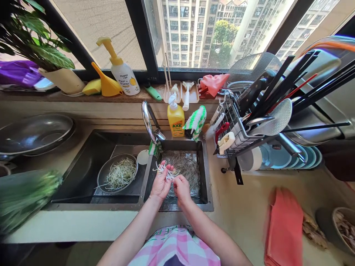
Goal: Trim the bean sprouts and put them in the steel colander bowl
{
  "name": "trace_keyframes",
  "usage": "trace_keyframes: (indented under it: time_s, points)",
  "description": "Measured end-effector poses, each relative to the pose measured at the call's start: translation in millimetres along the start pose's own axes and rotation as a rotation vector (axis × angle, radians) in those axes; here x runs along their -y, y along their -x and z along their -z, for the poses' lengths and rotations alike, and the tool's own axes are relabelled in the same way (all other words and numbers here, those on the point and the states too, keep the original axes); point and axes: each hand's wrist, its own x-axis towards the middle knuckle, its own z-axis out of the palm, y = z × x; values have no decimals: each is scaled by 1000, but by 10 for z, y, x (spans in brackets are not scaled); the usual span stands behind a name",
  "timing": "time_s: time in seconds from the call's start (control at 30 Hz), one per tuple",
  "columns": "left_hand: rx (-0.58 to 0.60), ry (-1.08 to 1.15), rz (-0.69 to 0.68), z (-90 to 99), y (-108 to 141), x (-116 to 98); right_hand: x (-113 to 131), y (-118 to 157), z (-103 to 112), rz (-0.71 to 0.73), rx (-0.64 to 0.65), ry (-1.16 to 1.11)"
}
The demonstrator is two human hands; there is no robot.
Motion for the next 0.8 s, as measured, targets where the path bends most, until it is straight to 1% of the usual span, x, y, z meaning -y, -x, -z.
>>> trace_keyframes:
  time_s: [0.17, 0.3, 0.33, 0.37, 0.47, 0.5, 0.53, 0.57, 0.63, 0.67, 0.73, 0.8]
  points:
    - [-32, 93, 51, 12, -68, -59, 15, 24, 62, 106, 12, 94]
    - [-43, 158, 67, 11, -110, -177, 98, 38, 223, 180, 96, 260]
    - [-36, 172, 70, 10, -112, -208, 127, 34, 283, 225, 99, 350]
    - [-28, 184, 76, 7, -109, -235, 159, 28, 344, 300, 75, 463]
    - [4, 193, 111, -6, -80, -277, 257, 19, 471, 620, -91, 800]
    - [21, 184, 122, -13, -65, -277, 285, 22, 478, 708, -113, 862]
    - [37, 171, 131, -24, -48, -271, 309, 28, 465, 771, -94, 892]
    - [50, 155, 138, -37, -29, -260, 329, 36, 435, 812, -39, 903]
    - [60, 127, 148, -72, 8, -235, 356, 55, 344, 854, 102, 904]
    - [56, 122, 151, -92, 26, -223, 364, 63, 297, 865, 153, 910]
    - [37, 126, 163, -134, 59, -206, 374, 77, 220, 880, 183, 943]
    - [15, 137, 176, -167, 84, -195, 377, 89, 181, 893, 156, 992]
